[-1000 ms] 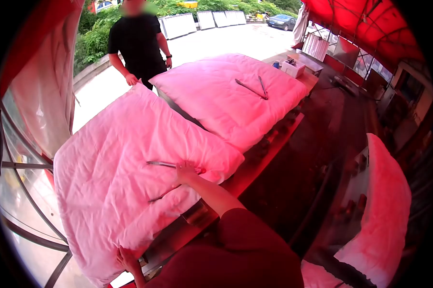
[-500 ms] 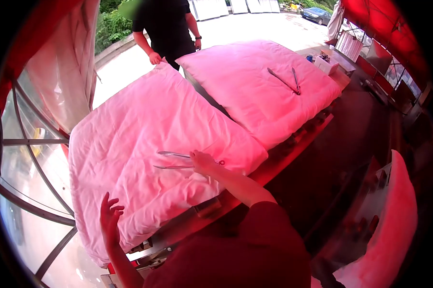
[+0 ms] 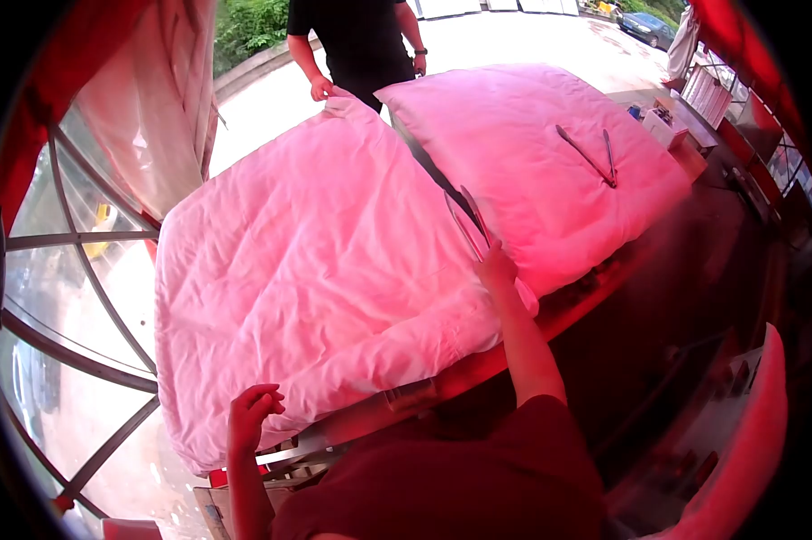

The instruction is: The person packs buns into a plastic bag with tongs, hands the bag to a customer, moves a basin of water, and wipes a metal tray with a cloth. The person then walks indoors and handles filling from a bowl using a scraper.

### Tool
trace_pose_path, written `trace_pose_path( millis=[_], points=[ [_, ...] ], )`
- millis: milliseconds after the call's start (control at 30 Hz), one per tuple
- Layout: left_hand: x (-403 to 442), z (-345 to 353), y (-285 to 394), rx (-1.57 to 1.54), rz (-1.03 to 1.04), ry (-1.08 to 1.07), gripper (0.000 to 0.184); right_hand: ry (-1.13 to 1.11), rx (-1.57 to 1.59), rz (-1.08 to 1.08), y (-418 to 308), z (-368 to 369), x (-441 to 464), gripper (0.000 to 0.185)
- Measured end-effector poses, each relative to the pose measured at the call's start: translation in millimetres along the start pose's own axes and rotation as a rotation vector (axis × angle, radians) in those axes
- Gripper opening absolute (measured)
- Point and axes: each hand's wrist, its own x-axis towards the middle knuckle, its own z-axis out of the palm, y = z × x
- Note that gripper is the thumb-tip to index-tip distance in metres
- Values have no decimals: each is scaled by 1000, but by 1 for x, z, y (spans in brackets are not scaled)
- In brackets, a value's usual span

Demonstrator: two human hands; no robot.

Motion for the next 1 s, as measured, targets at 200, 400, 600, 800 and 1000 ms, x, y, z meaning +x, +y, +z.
trace_pose_path(
  millis=[200, 400, 600, 800, 1000],
  points=[
    [-52, -61, -80, -315, -98, 369, 23, -73, 626, -150, -97, 4, 21, 36],
    [-61, -57, -103, -622, -37, 393, 23, -592, 688, -775, -333, -17, -138, 34],
    [-109, -78, -167, -768, -52, 588, 19, -1012, -84, -1612, -329, 34, -283, 34],
    [-187, -90, -241, -805, -220, 803, 18, -1071, -252, -1922, -257, 63, -306, 21],
    [-164, -113, -246, -749, -172, 745, 18, -1064, -309, -1884, -263, 43, -319, 33]
  ],
)
